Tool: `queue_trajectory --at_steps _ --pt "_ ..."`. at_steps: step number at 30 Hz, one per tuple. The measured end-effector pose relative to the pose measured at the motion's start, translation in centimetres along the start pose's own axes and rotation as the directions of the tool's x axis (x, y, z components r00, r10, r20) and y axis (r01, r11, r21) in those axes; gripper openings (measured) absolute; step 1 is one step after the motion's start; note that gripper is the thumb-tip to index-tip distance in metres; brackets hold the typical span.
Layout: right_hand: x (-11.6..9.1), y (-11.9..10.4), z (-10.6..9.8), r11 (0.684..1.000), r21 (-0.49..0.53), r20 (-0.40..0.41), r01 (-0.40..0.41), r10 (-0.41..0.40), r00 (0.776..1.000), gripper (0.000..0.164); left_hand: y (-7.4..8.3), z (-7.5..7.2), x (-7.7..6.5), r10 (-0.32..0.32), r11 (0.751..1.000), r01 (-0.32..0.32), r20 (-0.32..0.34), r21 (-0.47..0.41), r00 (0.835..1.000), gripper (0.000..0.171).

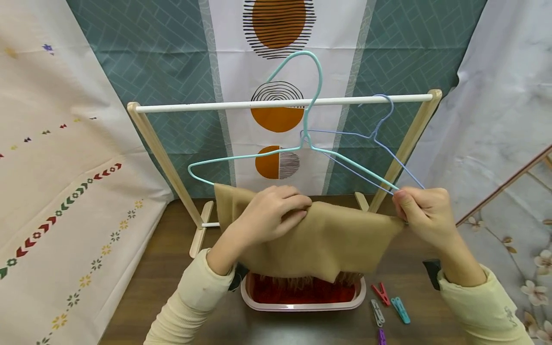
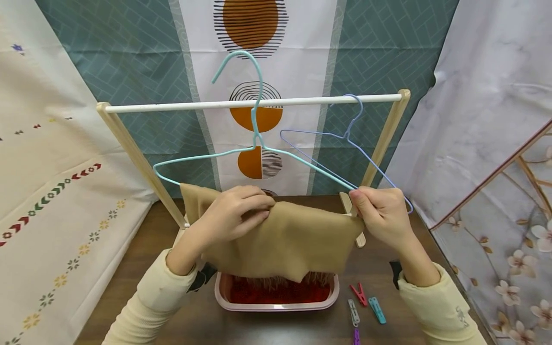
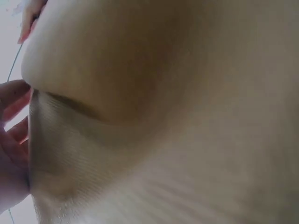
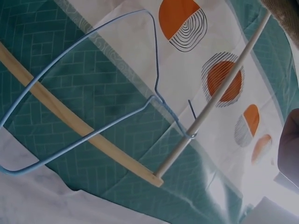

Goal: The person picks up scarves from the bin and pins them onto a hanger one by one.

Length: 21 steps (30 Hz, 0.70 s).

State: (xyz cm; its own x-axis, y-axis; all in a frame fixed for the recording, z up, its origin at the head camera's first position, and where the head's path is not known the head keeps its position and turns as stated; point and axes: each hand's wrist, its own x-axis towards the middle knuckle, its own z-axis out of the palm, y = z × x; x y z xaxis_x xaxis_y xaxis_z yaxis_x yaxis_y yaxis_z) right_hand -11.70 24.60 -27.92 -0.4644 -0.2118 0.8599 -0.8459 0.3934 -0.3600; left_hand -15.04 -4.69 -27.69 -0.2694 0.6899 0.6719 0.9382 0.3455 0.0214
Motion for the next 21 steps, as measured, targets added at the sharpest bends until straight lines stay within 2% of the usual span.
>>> queue_trajectory --at_steps 4,7,11,14,17,21 --pt "-0.1 0.0 0.6 1.0 -0.02 -0.013 0.0 0.0 1.0 0.045 -0.1 0.9 -0.1 0.013 1.0 -0.014 0.028 0.011 1.0 0.017" --pt "0.0 -0.1 1.0 1.0 -0.023 -0.011 0.019 -0.019 1.0 0.045 -0.1 1.7 -0.3 0.036 0.993 -0.037 0.012 0.116 0.999 0.021" --pt "0.0 -0.1 1.3 0.999 0.002 -0.01 0.038 -0.038 0.999 0.045 -0.2 2.4 -0.8 0.083 0.958 -0.064 -0.056 0.279 0.995 0.028" --pt "-0.1 0.0 1.3 0.999 0.024 -0.014 0.044 -0.044 0.999 0.044 -0.1 2.6 -1.2 0.136 0.927 -0.087 -0.11 0.366 0.985 0.026" --pt "-0.1 0.0 1.4 0.998 0.027 -0.029 0.052 -0.052 0.998 0.044 0.3 2.9 -1.3 0.173 0.919 -0.109 -0.138 0.378 0.975 0.018" --pt "-0.2 0.1 1.8 0.997 0.016 -0.038 0.07 -0.069 0.997 0.044 0.9 3.3 -1.2 0.194 0.932 -0.13 -0.163 0.339 0.967 0.016"
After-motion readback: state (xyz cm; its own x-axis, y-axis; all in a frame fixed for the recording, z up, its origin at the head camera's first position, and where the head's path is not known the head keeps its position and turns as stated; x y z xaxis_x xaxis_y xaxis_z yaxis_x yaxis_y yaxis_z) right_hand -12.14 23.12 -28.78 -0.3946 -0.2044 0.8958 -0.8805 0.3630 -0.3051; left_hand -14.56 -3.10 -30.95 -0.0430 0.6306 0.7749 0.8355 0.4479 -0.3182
